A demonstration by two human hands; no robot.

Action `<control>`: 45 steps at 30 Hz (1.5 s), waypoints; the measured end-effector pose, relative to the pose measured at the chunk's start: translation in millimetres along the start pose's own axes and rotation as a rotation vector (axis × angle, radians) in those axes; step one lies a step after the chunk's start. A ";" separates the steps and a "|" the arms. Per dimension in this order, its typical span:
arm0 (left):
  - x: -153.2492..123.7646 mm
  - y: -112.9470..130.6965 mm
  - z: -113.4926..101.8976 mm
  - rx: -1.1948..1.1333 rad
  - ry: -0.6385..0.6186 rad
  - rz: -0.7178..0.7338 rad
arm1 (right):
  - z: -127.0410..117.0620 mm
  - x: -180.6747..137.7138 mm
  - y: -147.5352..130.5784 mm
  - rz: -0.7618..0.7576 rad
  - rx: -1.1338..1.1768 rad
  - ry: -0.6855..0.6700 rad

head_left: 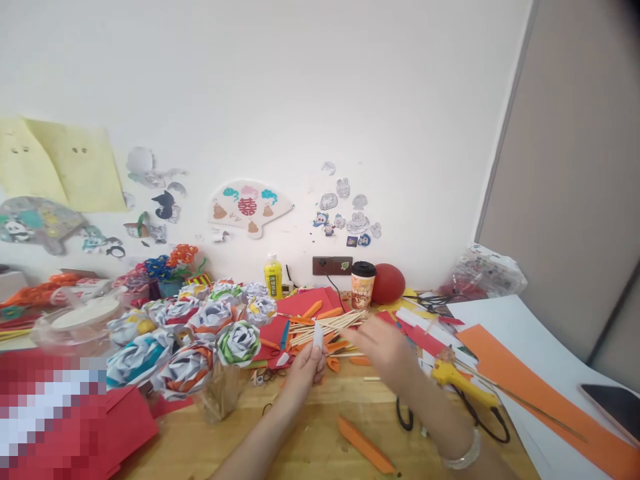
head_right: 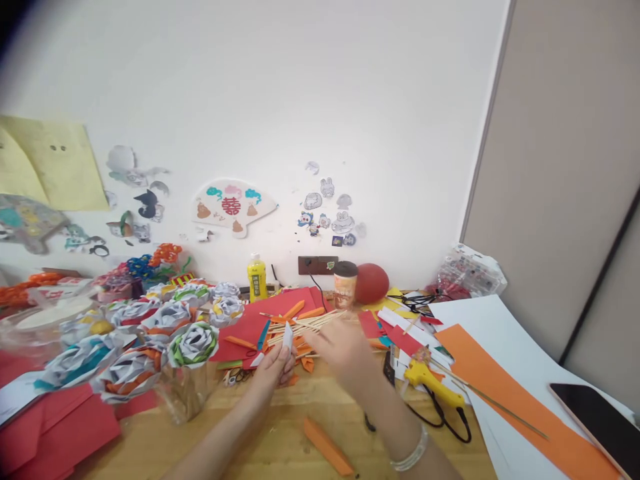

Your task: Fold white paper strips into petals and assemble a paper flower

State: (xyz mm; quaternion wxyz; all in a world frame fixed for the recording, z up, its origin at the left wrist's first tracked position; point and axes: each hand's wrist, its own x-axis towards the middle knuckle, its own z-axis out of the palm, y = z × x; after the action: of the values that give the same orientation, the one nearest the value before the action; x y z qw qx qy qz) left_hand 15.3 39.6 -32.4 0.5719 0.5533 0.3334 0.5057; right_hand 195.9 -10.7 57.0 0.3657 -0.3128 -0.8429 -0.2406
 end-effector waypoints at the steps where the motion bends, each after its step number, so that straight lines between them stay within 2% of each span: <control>1: -0.6 0.6 1.1 -0.023 -0.025 0.018 | 15.8 -3.7 -7.5 -0.002 0.031 -0.060; 2: -1.6 1.1 2.7 -0.034 -0.046 0.038 | 30.4 -8.0 -13.4 0.021 0.081 -0.095; 4: -4.6 2.4 6.9 -0.050 -0.058 0.073 | 53.0 -16.1 -21.5 0.166 0.223 -0.143; 6: -8.6 4.2 11.5 -0.053 -0.045 0.090 | 65.7 -21.6 -27.0 0.413 0.437 -0.161; 10: -15.5 7.3 18.5 -0.051 -0.048 0.089 | 73.4 -23.8 -33.3 0.785 0.941 -0.118; 12: -17.5 7.7 20.4 -0.055 -0.064 0.083 | 74.1 -23.0 -33.3 0.897 1.093 -0.079; 15: -20.0 8.4 22.5 -0.054 -0.079 0.074 | 72.3 -22.0 -30.3 0.999 1.205 -0.079; 19: -24.9 12.1 24.4 -0.068 -0.086 0.066 | 67.2 -21.1 -26.3 1.043 1.228 -0.088; 28: -24.4 12.7 23.5 -0.041 -0.055 0.043 | 57.3 -17.8 -29.7 1.007 1.255 -0.123; 38: -32.5 19.9 31.7 -0.048 -0.035 0.042 | 51.6 -15.4 -30.7 1.045 1.137 -0.174; 45: -31.3 16.1 32.6 -0.106 -0.052 0.018 | 44.5 -19.8 -27.4 1.053 1.298 -0.293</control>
State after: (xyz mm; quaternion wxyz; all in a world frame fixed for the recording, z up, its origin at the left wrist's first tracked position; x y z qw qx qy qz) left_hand 34.3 -1.6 -17.0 0.6044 0.5380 0.2861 0.5133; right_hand 166.5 -8.3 9.6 0.4242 -0.4204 -0.5973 0.5353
